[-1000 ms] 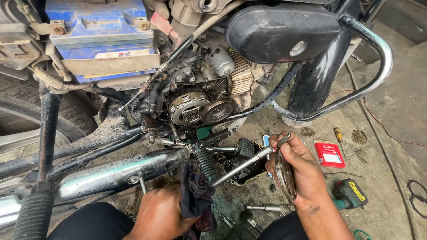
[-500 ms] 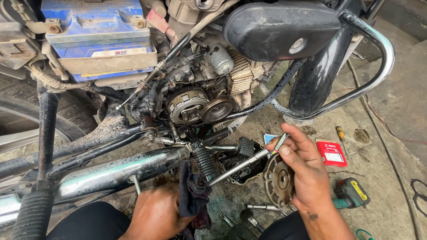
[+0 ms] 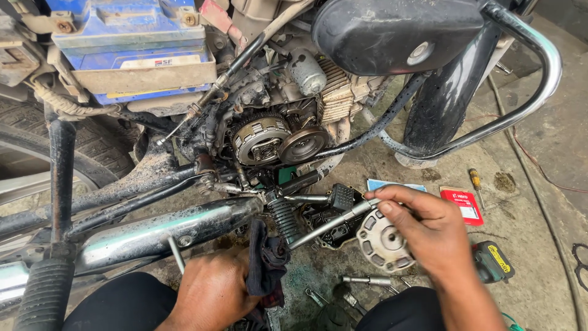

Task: Repair and reassemble the internal clutch mechanism of a motorcycle engine.

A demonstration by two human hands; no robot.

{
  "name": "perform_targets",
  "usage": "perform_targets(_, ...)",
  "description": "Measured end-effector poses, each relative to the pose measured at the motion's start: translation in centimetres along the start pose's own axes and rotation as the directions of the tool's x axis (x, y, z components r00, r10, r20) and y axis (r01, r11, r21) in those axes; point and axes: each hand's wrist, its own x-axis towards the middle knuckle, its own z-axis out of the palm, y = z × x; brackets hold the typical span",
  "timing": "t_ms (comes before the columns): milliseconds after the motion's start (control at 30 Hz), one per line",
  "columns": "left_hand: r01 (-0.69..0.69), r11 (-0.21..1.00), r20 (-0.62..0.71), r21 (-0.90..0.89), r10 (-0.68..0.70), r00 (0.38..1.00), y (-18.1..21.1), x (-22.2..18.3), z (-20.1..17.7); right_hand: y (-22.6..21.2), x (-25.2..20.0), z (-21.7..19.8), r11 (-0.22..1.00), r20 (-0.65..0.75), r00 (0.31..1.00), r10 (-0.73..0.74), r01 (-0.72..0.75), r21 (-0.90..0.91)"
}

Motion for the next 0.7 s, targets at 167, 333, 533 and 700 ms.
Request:
perform_targets(167, -0.013, 0.998, 0.022, 0.063, 0.011, 1.0, 0.0, -0.1, 0.1, -0.2, 0.5, -1.7, 0.946, 0.112, 0.985, -0.131, 0.158, -0.283)
perform_targets(333, -0.116, 0.993, -0.031, 0.019, 0.117, 0.993, -0.8, -0.4, 0.8, 0.9, 0.3, -3.9, 0.955, 0.193, 0.978, -0.081, 0.131, -0.265)
perform_targets(533, -0.291, 0.954, -0.114, -0.073, 0.282, 0.953, 0.4, -0.2, 1.3, 0.4, -2.1, -5.1, 0.948, 0.124, 0.991, -0.044, 0.081, -0.307)
perform_targets(700, -0.348, 0.934, -0.181, -0.079, 0.33, 0.927, 1.5, -0.3, 1.3, -0.1, -2.6, -5.9, 0.944, 0.106, 0.993, -0.046, 0.078, -0.32)
